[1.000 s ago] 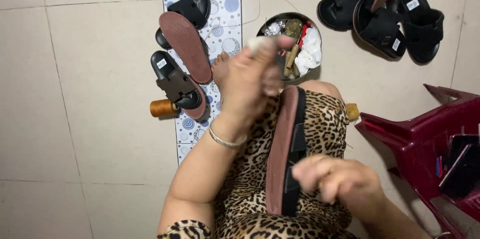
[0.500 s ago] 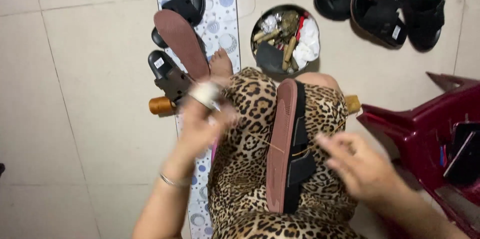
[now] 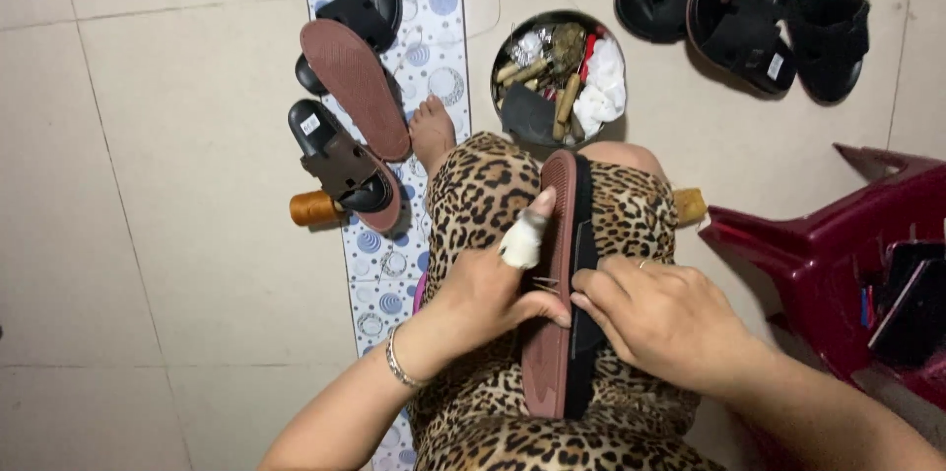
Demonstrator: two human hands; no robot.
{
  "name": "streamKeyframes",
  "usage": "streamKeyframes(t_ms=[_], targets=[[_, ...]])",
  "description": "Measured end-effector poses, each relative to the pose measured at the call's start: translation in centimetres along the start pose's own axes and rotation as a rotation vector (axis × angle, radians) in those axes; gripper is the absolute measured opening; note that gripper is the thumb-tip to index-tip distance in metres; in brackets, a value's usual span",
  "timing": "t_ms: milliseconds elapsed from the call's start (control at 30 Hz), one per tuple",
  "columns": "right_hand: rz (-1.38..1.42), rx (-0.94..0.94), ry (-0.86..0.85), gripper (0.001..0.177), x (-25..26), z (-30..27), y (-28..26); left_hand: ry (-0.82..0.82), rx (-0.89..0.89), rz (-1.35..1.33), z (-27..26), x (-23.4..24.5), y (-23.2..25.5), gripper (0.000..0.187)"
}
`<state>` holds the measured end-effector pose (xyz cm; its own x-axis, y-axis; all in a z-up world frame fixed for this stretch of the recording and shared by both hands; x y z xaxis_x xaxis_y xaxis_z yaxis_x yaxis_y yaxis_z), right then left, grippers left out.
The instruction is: Hand-stitching the sole of a sandal using thread and a needle or awl.
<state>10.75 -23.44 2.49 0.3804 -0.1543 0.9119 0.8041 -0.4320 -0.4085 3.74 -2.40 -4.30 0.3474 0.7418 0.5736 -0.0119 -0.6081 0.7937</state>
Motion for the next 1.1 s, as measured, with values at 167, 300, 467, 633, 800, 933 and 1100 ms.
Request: streamKeyframes(t_ms=[167, 300, 467, 633, 800, 933, 1100], targets=[[0.227, -0.165, 0.054, 0.036, -3.1, -3.3, 2.8, 0.279, -0.119, -0.087, -1.2, 2.0, 1.5, 0.053], [0.245, -0.330, 0.027, 0.056, -4.2, -5.1, 3.0, -0.249, -0.084, -1.612, -1.9, 3.6, 2.0, 0.020], [0.102, -0.040, 0.241, 0.050, -1.9, -4.0, 2.4, -0.149, 0.136, -0.425, 0.6, 2.0, 4.5, 0.025], [0.302, -1.122, -0.726, 0.066, 1.2, -12.6, 10.5, 0.153, -0.135, -0.365, -0.7, 3.3, 4.3, 0.034], [0.820, -1.108, 0.237, 0.054, 1.6, -17.5, 8.9, 0.312, 0.054, -0.243, -0.4, 3.7, 2.2, 0.032], [0.594, -0.431, -0.053, 0.050, -2.1, -8.4, 4.3, 0.345, -0.159, -0.191, -0.7, 1.5, 3.6, 0.037], [0.237, -0.023, 0.092, 0.058, -2.0, -5.0, 3.0, 0.117, -0.024, -0.144, -1.2, 3.1, 4.6, 0.080]])
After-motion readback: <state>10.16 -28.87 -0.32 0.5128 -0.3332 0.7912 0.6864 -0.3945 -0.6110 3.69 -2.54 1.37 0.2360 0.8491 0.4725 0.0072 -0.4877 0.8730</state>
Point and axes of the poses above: each hand's wrist, its own z-axis towards the middle knuckle, its own x-axis out of the back of the hand, y = z × x, the point moved 1 cm from there along z, towards the middle knuckle, and after that the axes turned 3 degrees about x, right-handed, at the moved point
